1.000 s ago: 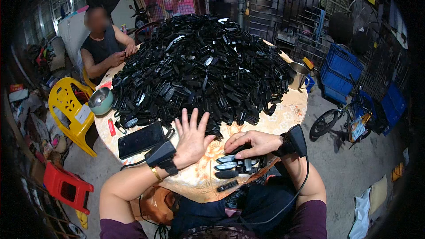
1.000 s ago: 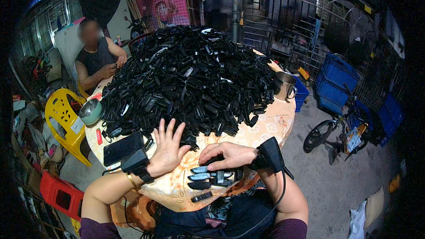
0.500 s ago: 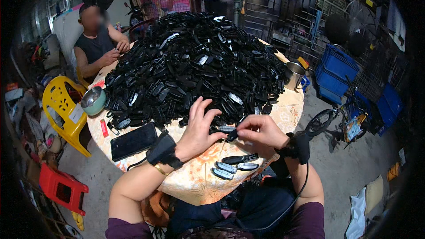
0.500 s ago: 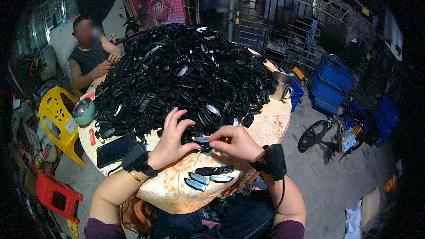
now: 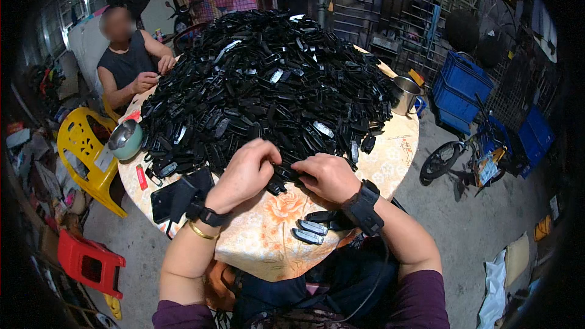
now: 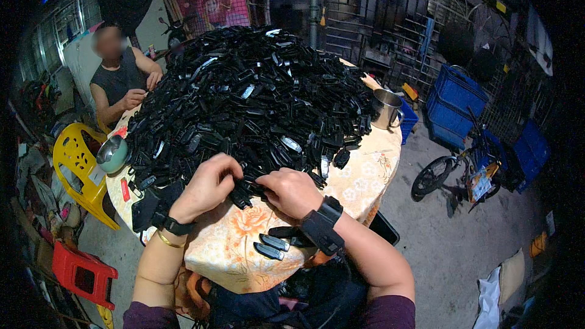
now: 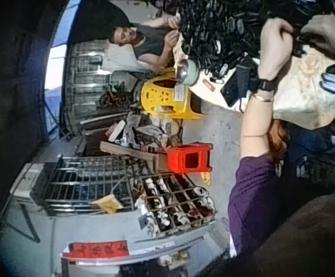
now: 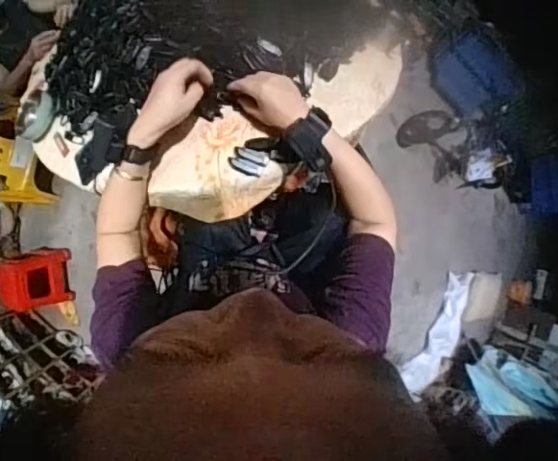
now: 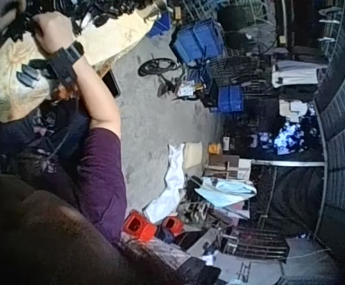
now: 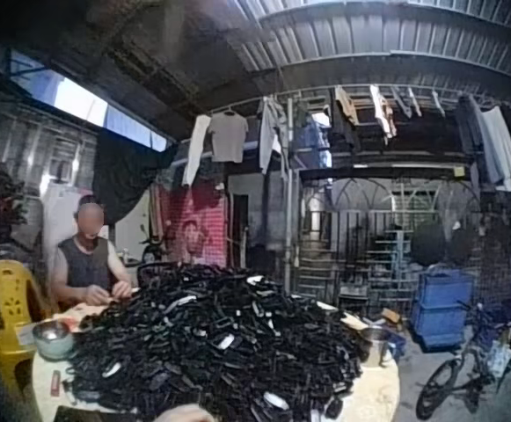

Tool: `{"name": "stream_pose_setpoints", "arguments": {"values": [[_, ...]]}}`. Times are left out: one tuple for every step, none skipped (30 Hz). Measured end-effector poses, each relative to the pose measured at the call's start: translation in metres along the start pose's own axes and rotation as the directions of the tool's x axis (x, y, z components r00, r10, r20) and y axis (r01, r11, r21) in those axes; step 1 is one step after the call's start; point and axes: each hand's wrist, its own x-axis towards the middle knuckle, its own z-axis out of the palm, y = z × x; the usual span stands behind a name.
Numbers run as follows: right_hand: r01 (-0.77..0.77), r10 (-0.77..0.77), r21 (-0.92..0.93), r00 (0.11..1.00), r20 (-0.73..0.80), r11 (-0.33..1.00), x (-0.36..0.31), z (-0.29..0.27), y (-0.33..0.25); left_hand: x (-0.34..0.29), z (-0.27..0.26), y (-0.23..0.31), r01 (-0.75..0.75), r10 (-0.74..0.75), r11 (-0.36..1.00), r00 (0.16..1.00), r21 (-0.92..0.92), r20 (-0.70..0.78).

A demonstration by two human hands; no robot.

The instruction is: The recorder is assembling small black plastic components at a table with another worker.

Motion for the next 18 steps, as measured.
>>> {"name": "stream_pose_setpoints", "arguments": {"values": [[-0.011, 0.012, 0.025, 0.999, -0.044, 1.0, -0.003, 0.0, 0.003, -0.002, -0.007, -0.004, -0.019, 0.008, 0.998, 0.985, 0.063, 0.17], [-0.012, 0.016, 0.054, 0.998, -0.059, 0.998, -0.005, 0.0, 0.005, -0.004, -0.011, -0.004, -0.077, 0.045, 0.991, 0.962, 0.11, 0.268], [-0.013, 0.016, 0.052, 0.998, -0.056, 0.999, -0.005, -0.001, 0.007, -0.007, -0.014, -0.004, -0.138, 0.076, 0.98, 0.928, 0.147, 0.365], [-0.012, 0.024, 0.097, 0.993, -0.119, 0.995, -0.006, -0.001, 0.009, -0.009, -0.014, -0.002, -0.137, 0.077, 0.98, 0.928, 0.144, 0.364], [-0.01, 0.035, 0.141, 0.983, -0.181, 0.99, -0.006, -0.001, 0.01, -0.01, -0.013, 0.0, -0.151, 0.066, 0.968, 0.924, 0.202, 0.376], [-0.041, 0.07, 0.158, 0.981, -0.181, 0.987, -0.007, -0.006, 0.006, -0.011, -0.01, 0.003, -0.164, 0.052, 0.951, 0.92, 0.261, 0.388], [-0.042, 0.07, 0.158, 0.981, -0.18, 0.987, -0.007, -0.007, 0.007, -0.011, -0.007, 0.004, -0.164, 0.053, 0.951, 0.92, 0.261, 0.387], [-0.035, 0.062, 0.137, 0.98, -0.192, 0.99, -0.007, -0.009, 0.008, -0.012, -0.004, 0.006, -0.173, 0.064, 0.945, 0.931, 0.279, 0.36], [-0.029, 0.053, 0.117, 0.978, -0.204, 0.993, -0.007, -0.01, 0.01, -0.012, -0.001, 0.007, -0.181, 0.076, 0.937, 0.94, 0.299, 0.332], [-0.064, 0.085, 0.149, 0.986, -0.14, 0.987, -0.009, -0.013, 0.012, -0.012, 0.0, 0.009, -0.183, 0.081, 0.938, 0.941, 0.294, 0.328], [-0.063, 0.084, 0.148, 0.987, -0.14, 0.987, -0.011, -0.014, 0.014, -0.011, 0.003, 0.008, -0.182, 0.081, 0.938, 0.942, 0.294, 0.326], [-0.092, 0.124, 0.199, 0.98, -0.158, 0.976, -0.012, -0.015, 0.016, -0.011, 0.007, 0.005, -0.196, 0.106, 0.944, 0.943, 0.267, 0.316], [-0.118, 0.164, 0.249, 0.971, -0.174, 0.961, -0.013, -0.015, 0.017, -0.011, 0.01, 0.003, -0.209, 0.131, 0.948, 0.943, 0.24, 0.305], [-0.142, 0.204, 0.3, 0.961, -0.187, 0.943, -0.013, -0.015, 0.018, -0.012, 0.013, 0.004, -0.205, 0.14, 0.949, 0.955, 0.241, 0.263], [-0.166, 0.246, 0.348, 0.948, -0.2, 0.923, -0.014, -0.017, 0.018, -0.013, 0.015, 0.006, -0.208, 0.143, 0.948, 0.954, 0.24, 0.262], [-0.188, 0.288, 0.395, 0.934, -0.21, 0.899, -0.015, -0.018, 0.018, -0.014, 0.017, 0.007, -0.173, 0.122, 0.96, 0.967, 0.222, 0.224], [-0.208, 0.329, 0.441, 0.919, -0.218, 0.873, -0.015, -0.019, 0.018, -0.014, 0.019, 0.008, -0.138, 0.1, 0.969, 0.977, 0.203, 0.186], [-0.418, 0.549, 0.68, 0.835, 0.027, 0.603, -0.016, -0.022, 0.014, -0.013, 0.021, 0.006, -0.15, 0.13, 0.972, 0.984, 0.178, 0.124]]}}
